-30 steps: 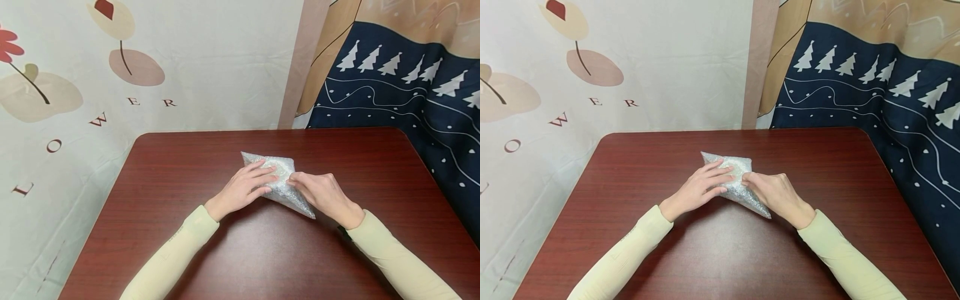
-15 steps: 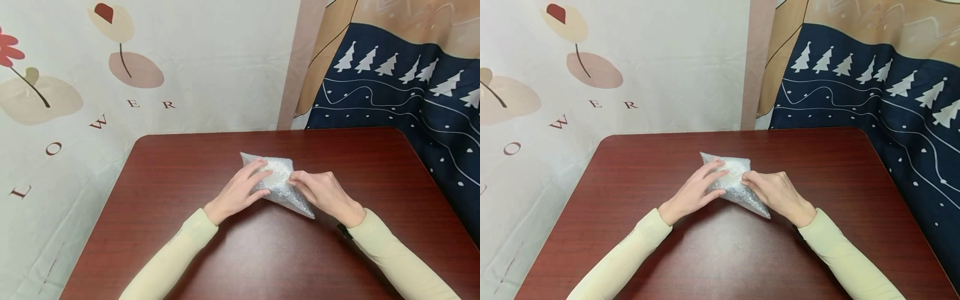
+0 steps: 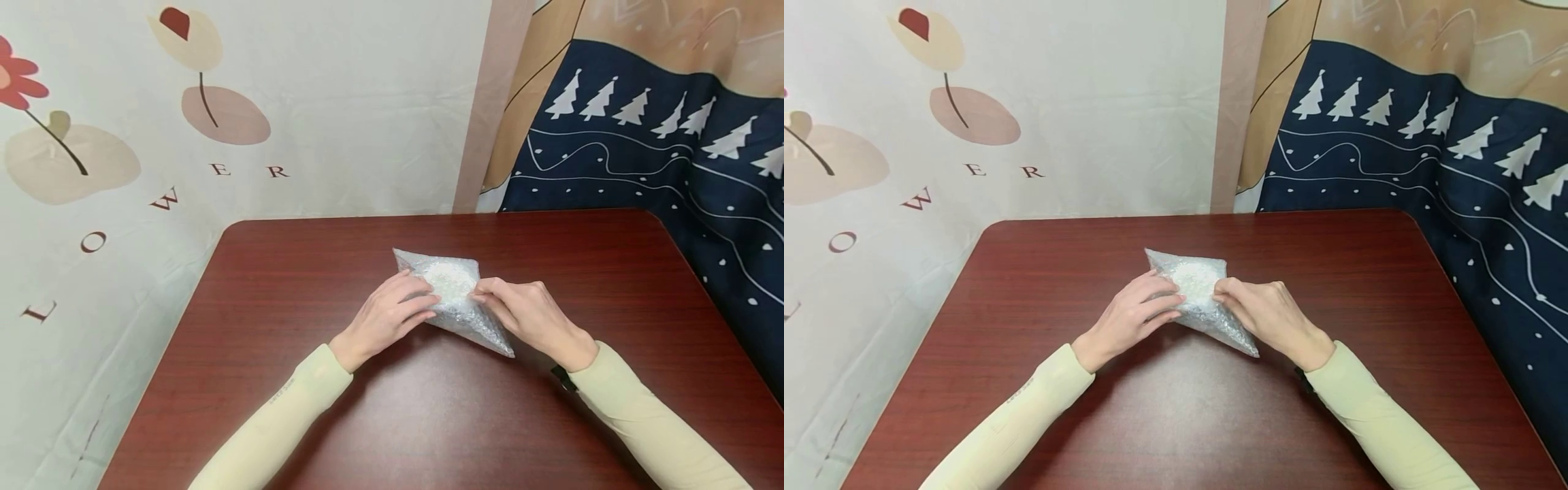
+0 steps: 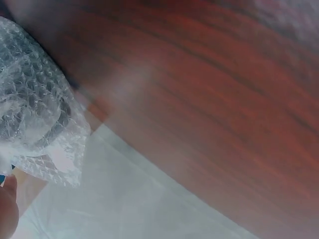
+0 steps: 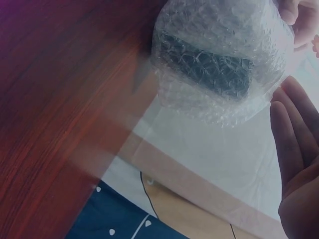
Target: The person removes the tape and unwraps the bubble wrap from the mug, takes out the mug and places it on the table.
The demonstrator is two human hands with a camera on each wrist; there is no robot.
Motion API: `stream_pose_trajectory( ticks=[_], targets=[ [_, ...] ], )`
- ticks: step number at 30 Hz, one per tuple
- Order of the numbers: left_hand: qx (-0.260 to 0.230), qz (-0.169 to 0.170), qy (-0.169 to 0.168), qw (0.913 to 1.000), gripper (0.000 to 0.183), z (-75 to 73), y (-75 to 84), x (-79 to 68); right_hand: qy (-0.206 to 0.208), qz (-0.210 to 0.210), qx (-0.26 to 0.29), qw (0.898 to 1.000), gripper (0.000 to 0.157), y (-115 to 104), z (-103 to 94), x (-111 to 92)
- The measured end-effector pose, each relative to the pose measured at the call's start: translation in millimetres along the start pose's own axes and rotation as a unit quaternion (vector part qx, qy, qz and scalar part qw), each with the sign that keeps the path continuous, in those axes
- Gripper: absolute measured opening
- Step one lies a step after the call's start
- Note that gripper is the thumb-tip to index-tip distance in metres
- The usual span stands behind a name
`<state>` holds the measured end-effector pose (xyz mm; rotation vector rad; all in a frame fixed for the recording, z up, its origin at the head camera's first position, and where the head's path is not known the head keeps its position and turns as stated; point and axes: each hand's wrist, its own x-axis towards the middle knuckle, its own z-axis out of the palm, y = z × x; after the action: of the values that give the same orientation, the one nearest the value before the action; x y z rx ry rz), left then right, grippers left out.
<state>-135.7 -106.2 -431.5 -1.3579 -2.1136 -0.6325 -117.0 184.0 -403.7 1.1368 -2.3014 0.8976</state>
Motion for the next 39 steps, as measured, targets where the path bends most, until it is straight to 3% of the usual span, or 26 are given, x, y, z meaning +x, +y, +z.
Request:
stream_pose_trajectory(
  ticks=[11, 25, 39],
  targets=[
    [-0.059, -0.017, -0.042, 0.9973, 0.021, -1.3, -5.5, 3.9, 0.017, -0.014, 0.001, 1.0, 0.02, 1.9, 0.8, -0.2],
    [-0.08, -0.038, -0.05, 0.9948, 0.021, -3.0, -7.3, 3.0, -0.085, -0.014, 0.019, 0.996, 0.046, 4.7, -5.8, -2.0],
    [-0.085, -0.045, -0.051, 0.9941, 0.021, -2.5, -9.7, -0.1, -0.044, -0.029, -0.031, 0.998, 0.049, 7.8, 0.3, 7.3]
  ],
)
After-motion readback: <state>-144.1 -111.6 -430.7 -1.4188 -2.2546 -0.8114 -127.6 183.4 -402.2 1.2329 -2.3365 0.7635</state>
